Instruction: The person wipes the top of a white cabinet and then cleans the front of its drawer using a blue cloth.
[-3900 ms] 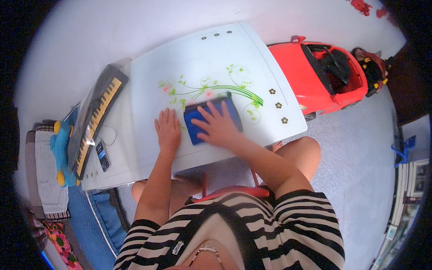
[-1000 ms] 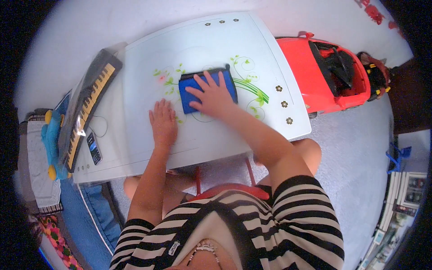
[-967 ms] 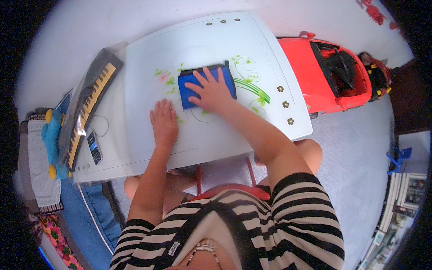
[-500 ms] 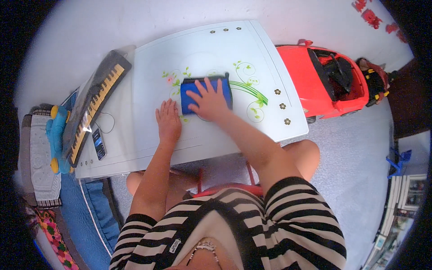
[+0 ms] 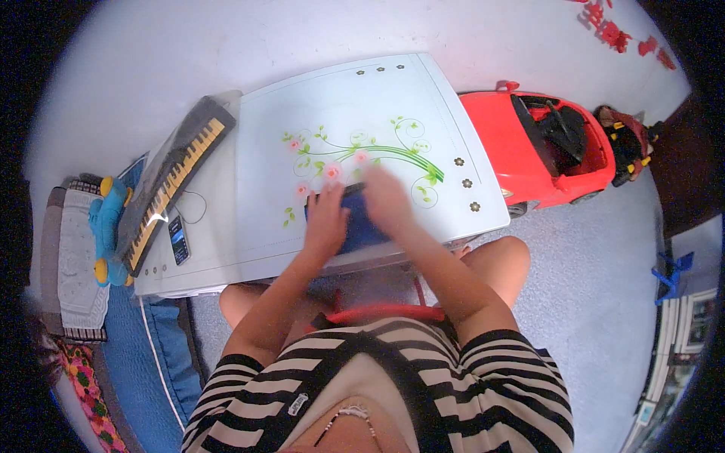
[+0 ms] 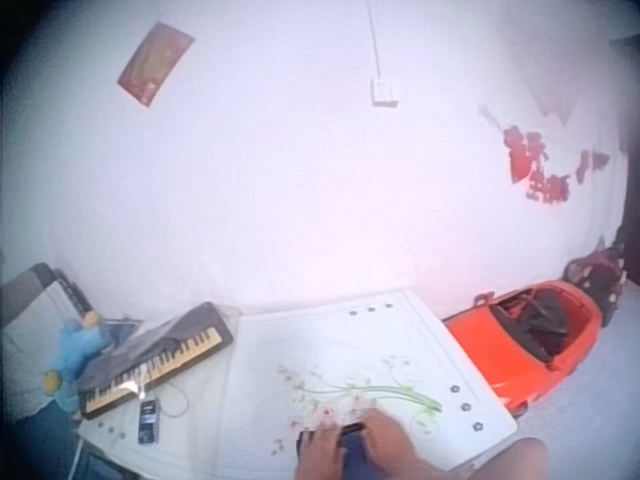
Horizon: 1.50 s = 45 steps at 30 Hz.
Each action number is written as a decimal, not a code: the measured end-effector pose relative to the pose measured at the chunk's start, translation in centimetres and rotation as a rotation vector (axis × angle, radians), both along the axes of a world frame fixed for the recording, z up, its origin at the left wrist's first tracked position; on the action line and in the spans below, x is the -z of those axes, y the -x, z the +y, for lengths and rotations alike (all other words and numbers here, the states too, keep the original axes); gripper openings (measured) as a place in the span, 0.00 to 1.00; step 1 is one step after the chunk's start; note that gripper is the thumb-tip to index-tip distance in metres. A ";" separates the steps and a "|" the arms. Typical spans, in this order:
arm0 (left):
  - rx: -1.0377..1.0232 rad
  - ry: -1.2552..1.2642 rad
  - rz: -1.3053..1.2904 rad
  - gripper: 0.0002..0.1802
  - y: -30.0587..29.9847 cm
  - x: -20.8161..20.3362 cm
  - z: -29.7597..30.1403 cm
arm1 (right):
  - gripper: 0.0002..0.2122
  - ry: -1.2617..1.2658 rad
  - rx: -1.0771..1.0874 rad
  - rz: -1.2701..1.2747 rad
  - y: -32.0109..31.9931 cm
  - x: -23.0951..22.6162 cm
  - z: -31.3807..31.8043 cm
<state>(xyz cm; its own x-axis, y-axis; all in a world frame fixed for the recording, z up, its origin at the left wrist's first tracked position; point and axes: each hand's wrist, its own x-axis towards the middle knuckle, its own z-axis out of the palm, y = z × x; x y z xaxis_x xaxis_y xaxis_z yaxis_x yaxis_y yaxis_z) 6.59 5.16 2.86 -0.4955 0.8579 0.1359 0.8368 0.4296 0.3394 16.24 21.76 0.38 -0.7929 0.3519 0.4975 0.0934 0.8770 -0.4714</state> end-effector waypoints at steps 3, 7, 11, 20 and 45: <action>-0.046 0.009 0.173 0.33 -1.7 1.1 -0.8 | 0.20 -0.150 0.149 -0.005 -1.0 0.0 3.8; -0.054 -0.028 0.244 0.32 2.9 2.0 -0.1 | 0.24 -0.188 0.365 -0.209 -2.4 1.7 6.6; -0.181 0.066 0.313 0.32 11.9 2.8 -0.6 | 0.27 -0.225 0.352 -0.384 -1.7 0.7 5.2; -0.362 0.076 0.377 0.32 28.9 4.4 4.7 | 0.27 -0.217 0.325 -0.375 -1.9 0.1 5.1; -0.077 0.258 0.192 0.33 4.6 0.7 -9.4 | 0.26 -0.231 0.379 -0.335 -1.8 1.1 5.3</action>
